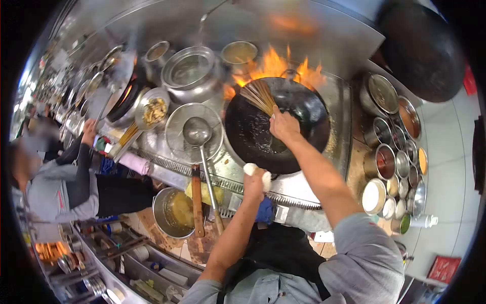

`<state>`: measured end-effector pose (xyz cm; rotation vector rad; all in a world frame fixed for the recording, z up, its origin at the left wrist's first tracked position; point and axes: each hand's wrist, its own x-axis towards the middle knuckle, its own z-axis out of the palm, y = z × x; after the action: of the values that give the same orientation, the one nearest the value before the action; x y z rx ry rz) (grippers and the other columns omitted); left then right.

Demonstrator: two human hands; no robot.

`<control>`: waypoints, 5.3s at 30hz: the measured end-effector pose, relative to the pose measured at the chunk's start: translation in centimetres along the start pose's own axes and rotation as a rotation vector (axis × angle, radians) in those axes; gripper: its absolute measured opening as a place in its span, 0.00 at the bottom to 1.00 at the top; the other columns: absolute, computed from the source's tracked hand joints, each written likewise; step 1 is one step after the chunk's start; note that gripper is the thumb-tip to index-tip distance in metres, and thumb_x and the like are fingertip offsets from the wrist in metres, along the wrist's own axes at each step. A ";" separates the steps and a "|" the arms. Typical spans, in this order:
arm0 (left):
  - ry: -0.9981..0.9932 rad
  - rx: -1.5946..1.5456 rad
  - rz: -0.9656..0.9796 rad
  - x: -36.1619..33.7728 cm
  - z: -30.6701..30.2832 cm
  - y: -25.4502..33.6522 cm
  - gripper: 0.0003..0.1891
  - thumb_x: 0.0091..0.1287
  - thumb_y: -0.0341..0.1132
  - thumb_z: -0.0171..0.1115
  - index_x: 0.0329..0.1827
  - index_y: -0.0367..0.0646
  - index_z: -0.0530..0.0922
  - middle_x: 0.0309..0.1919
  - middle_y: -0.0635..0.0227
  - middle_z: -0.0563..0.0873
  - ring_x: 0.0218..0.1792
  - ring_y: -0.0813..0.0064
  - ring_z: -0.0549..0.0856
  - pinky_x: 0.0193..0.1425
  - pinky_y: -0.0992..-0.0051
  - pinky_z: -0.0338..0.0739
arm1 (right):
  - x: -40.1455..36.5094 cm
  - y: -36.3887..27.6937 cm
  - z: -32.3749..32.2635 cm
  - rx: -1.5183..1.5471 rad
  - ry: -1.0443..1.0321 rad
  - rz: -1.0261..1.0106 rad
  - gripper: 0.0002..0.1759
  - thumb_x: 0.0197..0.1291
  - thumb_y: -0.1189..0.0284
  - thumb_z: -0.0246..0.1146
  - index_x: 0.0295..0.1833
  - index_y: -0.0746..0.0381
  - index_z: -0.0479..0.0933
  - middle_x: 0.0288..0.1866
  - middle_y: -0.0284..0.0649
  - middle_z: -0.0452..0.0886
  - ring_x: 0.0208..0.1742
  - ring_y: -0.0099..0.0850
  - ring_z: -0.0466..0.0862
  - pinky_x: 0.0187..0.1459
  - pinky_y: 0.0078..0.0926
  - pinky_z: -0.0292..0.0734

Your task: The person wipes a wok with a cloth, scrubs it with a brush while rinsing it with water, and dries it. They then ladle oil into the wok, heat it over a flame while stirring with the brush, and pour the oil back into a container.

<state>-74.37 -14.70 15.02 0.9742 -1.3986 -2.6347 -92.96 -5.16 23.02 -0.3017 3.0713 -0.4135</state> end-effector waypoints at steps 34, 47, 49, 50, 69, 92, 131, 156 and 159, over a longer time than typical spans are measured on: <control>0.092 0.073 -0.173 -1.2 0.5 2.4 0.09 0.64 0.36 0.59 0.42 0.40 0.78 0.32 0.66 0.81 0.29 0.69 0.81 0.26 0.64 0.80 | -0.6 28.9 -8.7 0.212 -0.305 0.363 0.22 0.54 0.68 0.54 0.51 0.69 0.80 0.32 0.55 0.83 0.25 0.43 0.84 0.25 0.41 0.79; -0.018 0.047 -0.183 -0.5 -0.1 2.0 0.06 0.67 0.36 0.58 0.42 0.46 0.77 0.32 0.69 0.81 0.28 0.70 0.80 0.28 0.64 0.78 | -23.1 22.4 -4.1 0.010 -0.488 0.245 0.27 0.58 0.61 0.53 0.59 0.63 0.76 0.54 0.57 0.80 0.56 0.51 0.80 0.57 0.46 0.76; -0.004 0.029 -0.175 -0.8 0.2 2.1 0.07 0.64 0.35 0.60 0.40 0.42 0.77 0.30 0.68 0.81 0.27 0.70 0.80 0.27 0.64 0.78 | -27.5 19.4 -1.8 0.020 -0.481 0.385 0.35 0.59 0.56 0.55 0.70 0.62 0.68 0.52 0.56 0.82 0.54 0.54 0.81 0.60 0.45 0.74; 0.016 0.013 -0.165 -0.9 0.4 2.2 0.08 0.62 0.35 0.62 0.38 0.39 0.78 0.29 0.66 0.81 0.26 0.70 0.80 0.26 0.64 0.79 | -29.2 16.9 -2.7 0.050 -0.469 0.441 0.34 0.59 0.56 0.55 0.68 0.61 0.70 0.49 0.56 0.83 0.52 0.55 0.81 0.59 0.45 0.75; 0.033 0.056 -0.182 -1.4 1.0 2.8 0.08 0.63 0.35 0.61 0.39 0.40 0.78 0.31 0.66 0.81 0.28 0.69 0.82 0.26 0.64 0.82 | -7.9 26.5 -9.9 0.421 -0.045 0.486 0.29 0.59 0.59 0.55 0.60 0.66 0.77 0.43 0.53 0.85 0.26 0.43 0.85 0.36 0.37 0.82; -0.020 0.087 -0.053 0.7 -1.3 0.5 0.11 0.65 0.30 0.60 0.48 0.34 0.78 0.34 0.64 0.84 0.30 0.69 0.85 0.31 0.67 0.80 | -29.5 12.3 -4.9 -0.152 -0.553 0.176 0.20 0.63 0.65 0.51 0.57 0.56 0.78 0.50 0.52 0.84 0.55 0.45 0.83 0.58 0.40 0.76; 0.043 0.630 0.555 -11.4 0.7 6.5 0.17 0.53 0.23 0.61 0.47 0.34 0.70 0.33 0.64 0.78 0.31 0.74 0.78 0.36 0.73 0.75 | -30.6 5.8 -6.4 0.793 -0.157 0.218 0.32 0.66 0.57 0.57 0.73 0.55 0.65 0.52 0.60 0.81 0.57 0.55 0.79 0.60 0.42 0.72; 0.102 1.050 0.853 -15.7 4.1 6.3 0.32 0.51 0.28 0.66 0.61 0.34 0.66 0.41 0.50 0.81 0.41 0.55 0.84 0.47 0.62 0.78 | -30.6 8.6 -4.6 1.832 -0.499 0.477 0.29 0.71 0.64 0.57 0.73 0.62 0.63 0.34 0.38 0.79 0.17 0.27 0.77 0.14 0.23 0.72; 0.107 0.978 0.850 -15.3 4.2 6.5 0.31 0.52 0.28 0.66 0.61 0.35 0.66 0.40 0.51 0.82 0.40 0.55 0.84 0.47 0.62 0.78 | -30.2 8.9 -4.4 1.827 -0.528 0.455 0.30 0.71 0.63 0.57 0.74 0.62 0.63 0.33 0.38 0.79 0.17 0.27 0.76 0.14 0.24 0.72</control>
<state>-65.98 -11.15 29.60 0.3149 -2.3848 -1.2467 -65.28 10.31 24.91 0.3064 1.2139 -2.1298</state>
